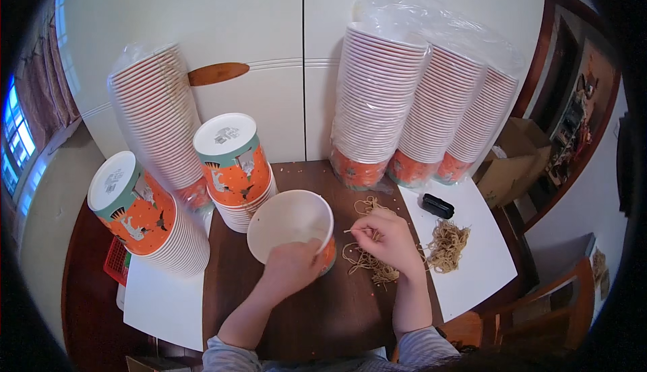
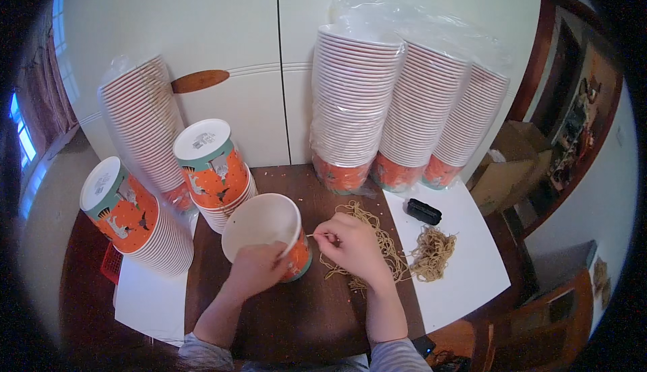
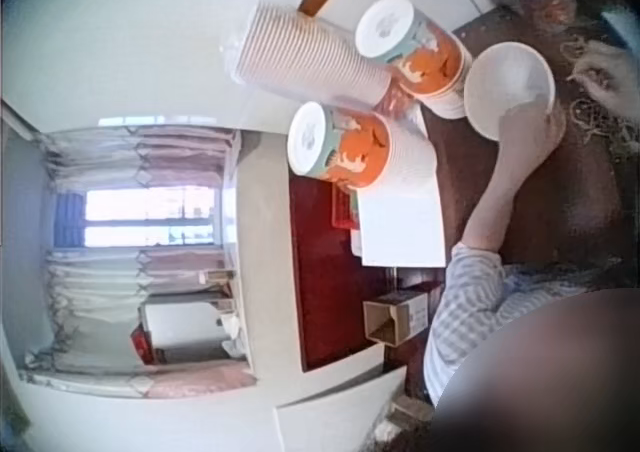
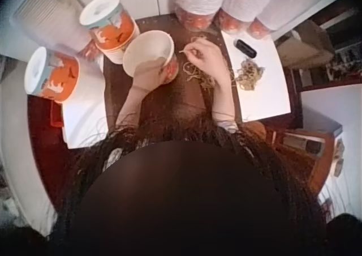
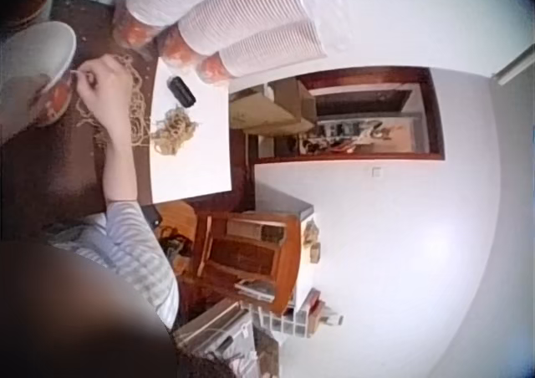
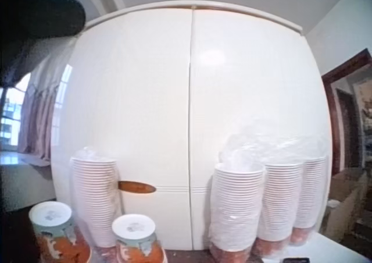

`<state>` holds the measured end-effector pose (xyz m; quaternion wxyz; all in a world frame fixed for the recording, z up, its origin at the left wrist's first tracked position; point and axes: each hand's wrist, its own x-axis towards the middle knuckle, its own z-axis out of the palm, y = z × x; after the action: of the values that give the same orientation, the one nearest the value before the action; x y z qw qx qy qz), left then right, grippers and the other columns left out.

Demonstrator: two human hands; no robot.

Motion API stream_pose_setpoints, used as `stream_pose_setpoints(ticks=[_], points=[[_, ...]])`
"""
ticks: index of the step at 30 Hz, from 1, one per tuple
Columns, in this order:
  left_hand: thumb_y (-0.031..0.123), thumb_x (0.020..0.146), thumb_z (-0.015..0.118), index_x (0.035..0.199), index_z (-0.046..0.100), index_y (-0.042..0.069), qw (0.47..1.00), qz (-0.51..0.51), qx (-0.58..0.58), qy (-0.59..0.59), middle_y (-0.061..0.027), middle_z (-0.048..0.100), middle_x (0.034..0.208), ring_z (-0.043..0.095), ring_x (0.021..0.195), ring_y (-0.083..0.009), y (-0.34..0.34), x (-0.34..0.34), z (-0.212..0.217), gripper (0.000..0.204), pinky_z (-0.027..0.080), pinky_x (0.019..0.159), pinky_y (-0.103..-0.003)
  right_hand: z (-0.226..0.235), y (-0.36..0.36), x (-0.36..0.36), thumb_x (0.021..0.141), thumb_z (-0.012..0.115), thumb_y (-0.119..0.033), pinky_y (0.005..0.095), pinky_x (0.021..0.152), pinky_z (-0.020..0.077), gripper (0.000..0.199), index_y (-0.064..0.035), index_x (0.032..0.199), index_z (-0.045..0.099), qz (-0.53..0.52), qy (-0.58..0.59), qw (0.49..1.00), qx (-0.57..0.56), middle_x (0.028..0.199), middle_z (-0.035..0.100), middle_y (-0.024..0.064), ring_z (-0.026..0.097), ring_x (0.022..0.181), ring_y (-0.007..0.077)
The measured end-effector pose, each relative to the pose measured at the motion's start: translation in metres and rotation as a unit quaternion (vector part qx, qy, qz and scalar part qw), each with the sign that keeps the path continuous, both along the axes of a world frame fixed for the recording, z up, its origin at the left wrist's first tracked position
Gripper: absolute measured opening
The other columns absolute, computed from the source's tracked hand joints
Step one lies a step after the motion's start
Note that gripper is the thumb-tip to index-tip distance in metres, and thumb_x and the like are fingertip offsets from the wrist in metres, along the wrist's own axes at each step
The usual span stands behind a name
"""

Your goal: Bundling stacks of paper cups using rubber bands on a workstation.

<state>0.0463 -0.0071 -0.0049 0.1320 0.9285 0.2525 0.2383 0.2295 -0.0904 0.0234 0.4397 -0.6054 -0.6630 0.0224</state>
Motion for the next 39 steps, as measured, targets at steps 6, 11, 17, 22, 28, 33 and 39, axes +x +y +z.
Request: stream_pose_setpoints(ticks=[6,11,17,22,28,33,39], points=[[0.013,0.075,0.062,0.084,0.059,0.001,0.969,0.003,-0.21,-0.128,-0.0102,0.059,0.061,0.059,0.054,-0.0175,0.007,-0.013,0.009,0.015,0.045,0.05,-0.029,-0.003,0.007,-0.021,0.067,0.065,-0.008,0.0263,0.052,0.0429,0.009,-0.0077,0.075,0.061,0.003,-0.022,0.999,0.023,0.063,0.051,0.0033,0.053,0.058,0.0161],[0.013,0.075,0.064,0.083,0.059,0.0,0.971,0.0,-0.194,-0.138,-0.0075,0.06,0.06,0.057,0.052,-0.0086,0.005,-0.012,0.011,0.016,0.044,0.049,-0.024,-0.002,0.008,-0.026,0.066,0.063,-0.011,0.0315,0.052,0.0461,0.01,-0.0089,0.072,0.056,0.004,-0.073,0.997,0.008,0.067,0.052,0.0027,0.056,0.066,0.0188],[0.014,0.074,0.062,0.079,0.056,0.002,0.974,-0.015,-0.18,-0.138,-0.0124,0.058,0.061,0.06,0.054,-0.0251,0.004,-0.012,0.013,0.014,0.046,0.05,-0.032,-0.006,0.011,-0.027,0.067,0.063,-0.012,0.0318,0.052,0.0465,0.009,-0.0086,0.072,0.056,-0.001,-0.082,0.996,0.018,0.068,0.052,0.0029,0.057,0.065,0.0194],[0.016,0.073,0.062,0.079,0.057,0.003,0.976,-0.027,-0.176,-0.123,-0.0126,0.057,0.06,0.059,0.055,-0.0267,0.004,-0.012,0.011,0.015,0.045,0.051,-0.034,-0.007,0.011,-0.026,0.067,0.064,-0.01,0.0294,0.052,0.0447,0.01,-0.0075,0.074,0.059,-0.017,-0.079,0.996,0.026,0.065,0.052,0.0042,0.055,0.06,0.0192],[0.017,0.073,0.062,0.079,0.057,0.003,0.978,-0.031,-0.169,-0.12,-0.0131,0.056,0.059,0.058,0.055,-0.0276,0.004,-0.012,0.009,0.016,0.045,0.05,-0.034,-0.006,0.011,-0.026,0.066,0.064,-0.01,0.0302,0.051,0.0446,0.009,-0.0073,0.074,0.059,-0.027,-0.088,0.995,0.027,0.065,0.052,0.0045,0.055,0.059,0.0198],[0.017,0.074,0.062,0.079,0.056,0.003,0.978,-0.029,-0.169,-0.12,-0.0128,0.056,0.058,0.058,0.055,-0.0278,0.003,-0.012,0.01,0.016,0.045,0.05,-0.035,-0.005,0.011,-0.027,0.066,0.064,-0.011,0.0302,0.051,0.0446,0.009,-0.0073,0.073,0.059,-0.031,-0.094,0.995,0.025,0.064,0.052,0.0042,0.055,0.059,0.02],[0.017,0.074,0.061,0.079,0.056,0.004,0.979,-0.035,-0.158,-0.12,-0.0128,0.056,0.058,0.058,0.055,-0.0282,0.002,-0.01,0.01,0.015,0.045,0.051,-0.035,-0.006,0.009,-0.028,0.066,0.064,-0.012,0.0303,0.05,0.0446,0.008,-0.0086,0.071,0.058,-0.059,-0.124,0.99,0.036,0.064,0.051,0.0032,0.055,0.059,0.0191]])
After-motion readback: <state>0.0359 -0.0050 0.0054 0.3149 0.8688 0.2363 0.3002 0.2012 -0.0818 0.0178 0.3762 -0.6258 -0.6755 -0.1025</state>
